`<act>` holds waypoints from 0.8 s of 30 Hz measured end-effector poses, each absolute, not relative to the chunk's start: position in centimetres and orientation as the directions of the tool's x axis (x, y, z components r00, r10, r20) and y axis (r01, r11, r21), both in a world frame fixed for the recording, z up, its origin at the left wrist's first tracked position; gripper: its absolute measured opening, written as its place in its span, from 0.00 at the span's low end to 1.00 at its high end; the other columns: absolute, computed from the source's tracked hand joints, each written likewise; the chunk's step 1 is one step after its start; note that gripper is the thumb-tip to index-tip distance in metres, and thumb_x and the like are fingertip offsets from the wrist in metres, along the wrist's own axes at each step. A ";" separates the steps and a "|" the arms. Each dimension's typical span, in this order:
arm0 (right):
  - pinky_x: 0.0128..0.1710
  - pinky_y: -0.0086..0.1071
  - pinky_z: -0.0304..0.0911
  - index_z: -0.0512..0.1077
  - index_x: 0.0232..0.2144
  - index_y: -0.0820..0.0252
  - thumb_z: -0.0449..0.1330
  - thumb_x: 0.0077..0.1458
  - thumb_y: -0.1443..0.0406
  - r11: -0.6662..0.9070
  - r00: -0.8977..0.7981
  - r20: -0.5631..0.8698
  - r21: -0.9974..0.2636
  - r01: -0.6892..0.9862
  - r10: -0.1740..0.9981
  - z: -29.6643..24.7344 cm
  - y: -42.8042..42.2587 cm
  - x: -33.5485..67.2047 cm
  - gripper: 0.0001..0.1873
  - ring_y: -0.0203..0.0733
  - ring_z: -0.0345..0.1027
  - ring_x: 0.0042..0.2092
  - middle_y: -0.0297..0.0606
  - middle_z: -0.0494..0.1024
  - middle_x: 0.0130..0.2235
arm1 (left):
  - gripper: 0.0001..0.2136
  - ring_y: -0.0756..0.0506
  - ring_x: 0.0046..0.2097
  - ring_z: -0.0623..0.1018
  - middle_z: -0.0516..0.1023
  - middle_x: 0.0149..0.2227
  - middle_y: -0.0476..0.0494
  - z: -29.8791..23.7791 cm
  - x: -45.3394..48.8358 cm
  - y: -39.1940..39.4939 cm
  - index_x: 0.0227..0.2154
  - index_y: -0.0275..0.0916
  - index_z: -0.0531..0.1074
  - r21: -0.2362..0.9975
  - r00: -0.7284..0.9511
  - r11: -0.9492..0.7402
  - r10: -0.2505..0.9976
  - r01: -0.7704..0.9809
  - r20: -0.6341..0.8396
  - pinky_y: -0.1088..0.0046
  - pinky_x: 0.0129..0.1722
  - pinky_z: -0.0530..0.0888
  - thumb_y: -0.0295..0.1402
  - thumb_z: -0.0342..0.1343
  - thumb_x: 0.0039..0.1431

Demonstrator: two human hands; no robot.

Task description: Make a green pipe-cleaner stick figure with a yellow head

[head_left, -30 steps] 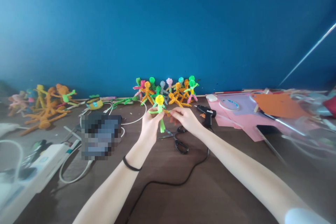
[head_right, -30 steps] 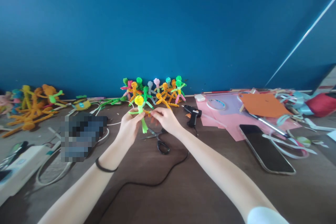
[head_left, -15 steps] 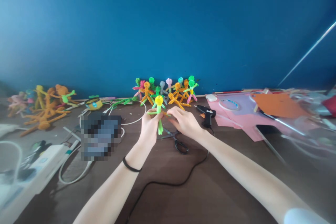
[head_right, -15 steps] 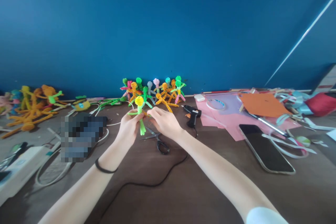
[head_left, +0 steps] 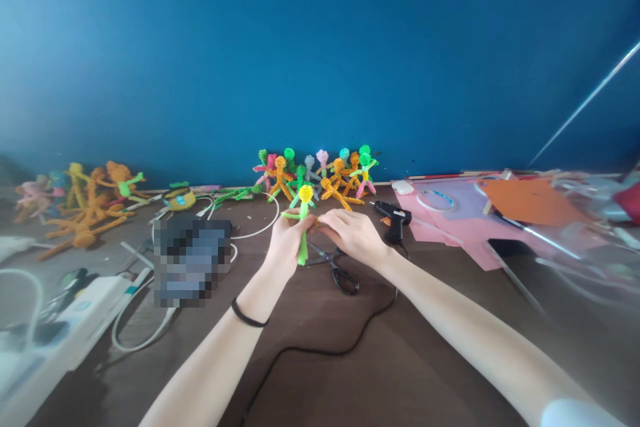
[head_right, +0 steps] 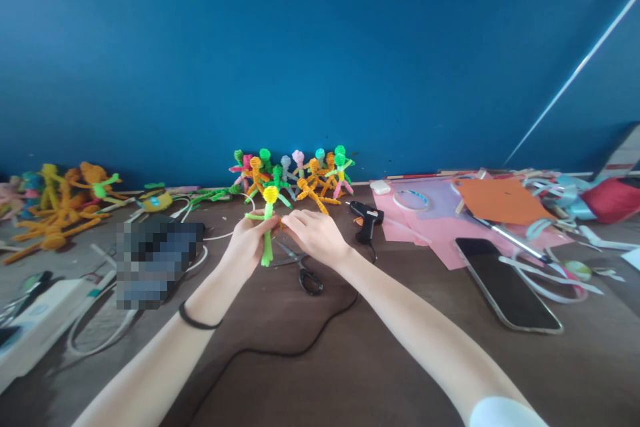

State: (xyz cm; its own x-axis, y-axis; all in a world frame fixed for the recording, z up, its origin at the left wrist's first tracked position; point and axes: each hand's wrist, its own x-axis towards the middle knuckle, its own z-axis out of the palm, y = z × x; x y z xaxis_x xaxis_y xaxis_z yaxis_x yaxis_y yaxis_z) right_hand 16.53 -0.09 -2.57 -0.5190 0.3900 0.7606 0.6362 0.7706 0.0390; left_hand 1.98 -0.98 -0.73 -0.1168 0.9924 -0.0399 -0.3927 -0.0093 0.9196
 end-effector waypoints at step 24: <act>0.24 0.29 0.61 0.66 0.26 0.60 0.56 0.50 0.62 0.430 -0.184 0.395 -0.873 0.228 0.900 -1.4 -0.1 16.0 0.07 0.34 0.63 0.23 0.32 0.70 0.23 | 0.10 0.50 0.27 0.74 0.74 0.23 0.50 -1.1 1.9 -1.4 0.24 0.36 0.69 0.981 -0.204 -0.183 0.964 -0.057 0.168 0.75 0.30 0.69 0.29 0.63 0.37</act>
State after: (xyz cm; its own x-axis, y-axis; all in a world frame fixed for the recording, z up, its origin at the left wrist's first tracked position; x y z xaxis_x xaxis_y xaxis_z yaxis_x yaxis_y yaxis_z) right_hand 15.97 -0.14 -1.39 -0.1840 0.8999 0.3955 0.2284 0.4305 -0.8732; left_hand 1.95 -1.41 -1.09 -0.2043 0.9643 0.1682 -0.0565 -0.1831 0.9815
